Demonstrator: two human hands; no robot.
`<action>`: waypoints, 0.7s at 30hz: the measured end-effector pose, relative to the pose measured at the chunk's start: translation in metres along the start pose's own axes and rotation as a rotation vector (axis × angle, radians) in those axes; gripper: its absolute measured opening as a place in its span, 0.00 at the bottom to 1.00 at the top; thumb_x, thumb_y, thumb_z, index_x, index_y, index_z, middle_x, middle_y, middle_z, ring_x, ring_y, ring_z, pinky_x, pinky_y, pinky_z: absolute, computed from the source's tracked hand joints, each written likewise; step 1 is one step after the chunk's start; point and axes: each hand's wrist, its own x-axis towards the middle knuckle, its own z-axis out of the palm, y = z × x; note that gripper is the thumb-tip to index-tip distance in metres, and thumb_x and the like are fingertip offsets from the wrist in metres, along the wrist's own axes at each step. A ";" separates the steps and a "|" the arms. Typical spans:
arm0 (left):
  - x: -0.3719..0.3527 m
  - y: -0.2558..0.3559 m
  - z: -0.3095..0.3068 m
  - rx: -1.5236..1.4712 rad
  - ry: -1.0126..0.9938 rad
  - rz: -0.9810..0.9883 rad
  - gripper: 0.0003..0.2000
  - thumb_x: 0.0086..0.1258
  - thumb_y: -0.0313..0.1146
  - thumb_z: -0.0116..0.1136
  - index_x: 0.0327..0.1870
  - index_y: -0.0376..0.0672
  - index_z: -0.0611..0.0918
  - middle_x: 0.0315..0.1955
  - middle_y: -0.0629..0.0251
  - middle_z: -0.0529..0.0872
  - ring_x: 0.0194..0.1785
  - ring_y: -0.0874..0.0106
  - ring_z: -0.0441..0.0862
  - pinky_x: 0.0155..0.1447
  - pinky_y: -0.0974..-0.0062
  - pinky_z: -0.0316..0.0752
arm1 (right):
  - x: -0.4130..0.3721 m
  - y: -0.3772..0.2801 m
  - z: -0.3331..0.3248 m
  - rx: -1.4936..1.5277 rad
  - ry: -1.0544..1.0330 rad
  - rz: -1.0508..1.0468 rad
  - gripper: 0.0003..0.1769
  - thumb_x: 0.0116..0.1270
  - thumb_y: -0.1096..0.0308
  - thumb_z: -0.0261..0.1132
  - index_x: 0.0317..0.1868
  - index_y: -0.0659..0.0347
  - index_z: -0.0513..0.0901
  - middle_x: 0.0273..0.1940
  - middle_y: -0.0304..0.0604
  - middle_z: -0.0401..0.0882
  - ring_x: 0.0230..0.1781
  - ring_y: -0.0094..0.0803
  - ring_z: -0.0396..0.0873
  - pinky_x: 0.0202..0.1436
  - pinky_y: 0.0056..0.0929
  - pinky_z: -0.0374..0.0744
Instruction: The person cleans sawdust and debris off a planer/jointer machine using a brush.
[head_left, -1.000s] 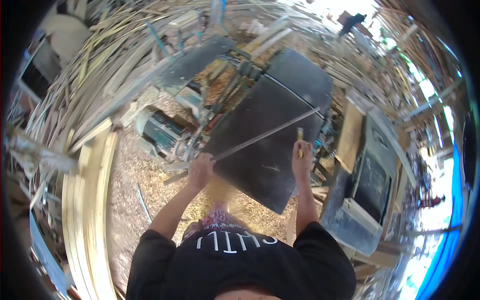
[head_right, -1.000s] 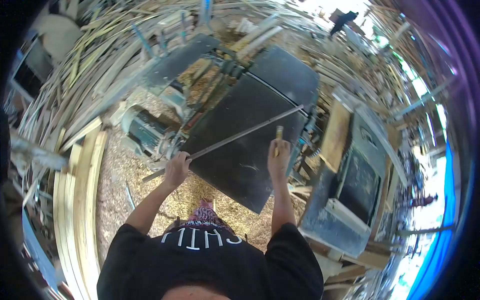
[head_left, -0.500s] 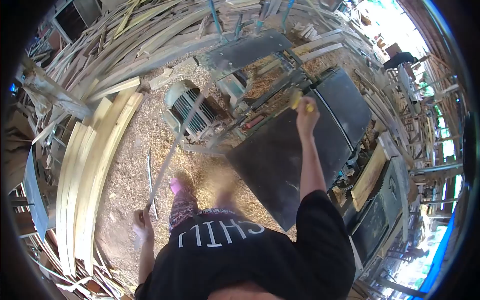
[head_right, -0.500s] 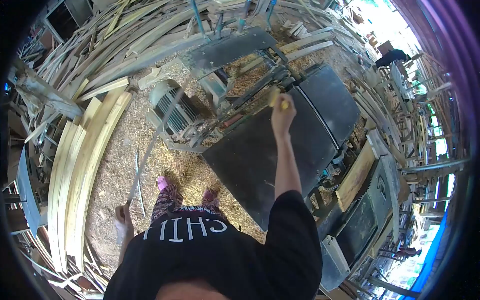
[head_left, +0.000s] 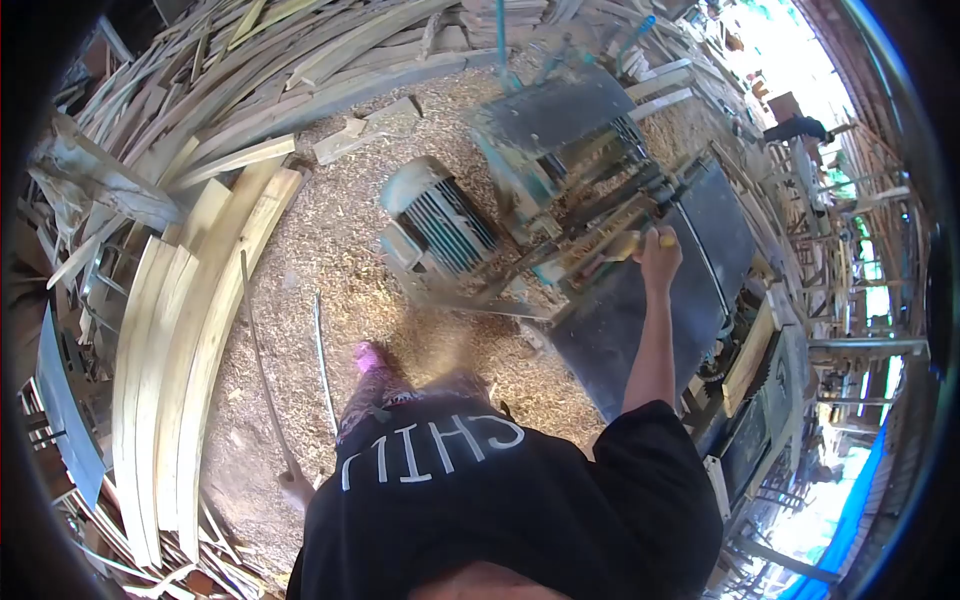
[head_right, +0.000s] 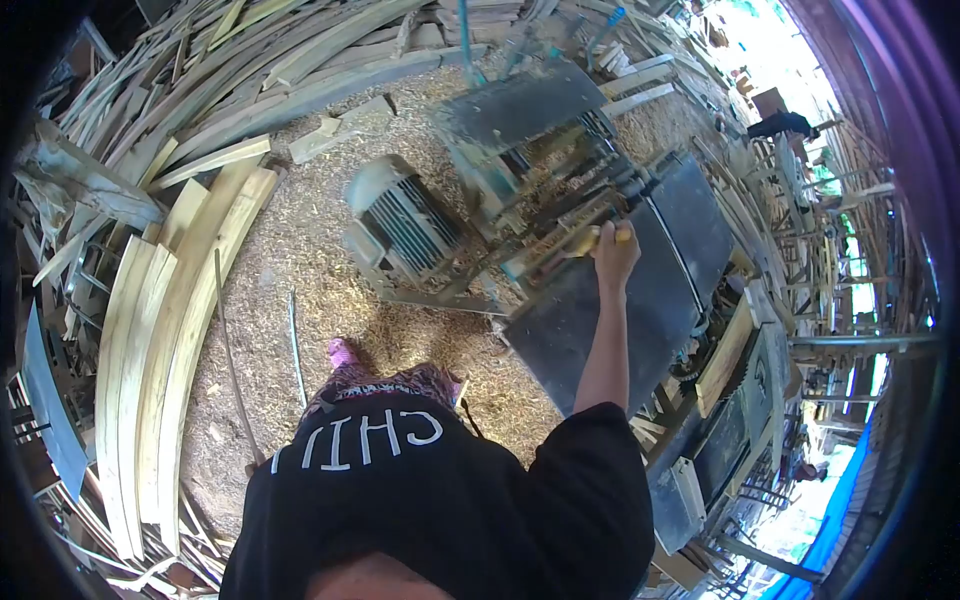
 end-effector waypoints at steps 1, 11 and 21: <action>0.012 0.010 -0.004 0.024 -0.019 -0.070 0.27 0.66 0.61 0.55 0.38 0.39 0.82 0.32 0.52 0.85 0.38 0.54 0.83 0.42 0.56 0.73 | -0.007 0.006 0.012 -0.082 0.194 -0.269 0.10 0.62 0.66 0.58 0.30 0.67 0.76 0.25 0.57 0.77 0.27 0.53 0.80 0.34 0.44 0.75; 0.117 0.169 -0.032 -0.110 -0.033 0.366 0.20 0.67 0.52 0.59 0.33 0.41 0.77 0.25 0.61 0.80 0.29 0.63 0.77 0.35 0.64 0.70 | -0.077 -0.048 0.152 0.348 -0.171 0.064 0.09 0.69 0.64 0.60 0.35 0.61 0.78 0.25 0.36 0.78 0.24 0.23 0.80 0.24 0.25 0.77; 0.222 0.286 0.008 -0.053 -0.380 0.454 0.19 0.65 0.46 0.65 0.31 0.35 0.80 0.23 0.60 0.79 0.28 0.66 0.74 0.36 0.66 0.71 | -0.081 -0.096 0.366 0.010 -0.033 -0.196 0.10 0.70 0.65 0.60 0.32 0.62 0.76 0.23 0.48 0.76 0.21 0.38 0.78 0.27 0.34 0.75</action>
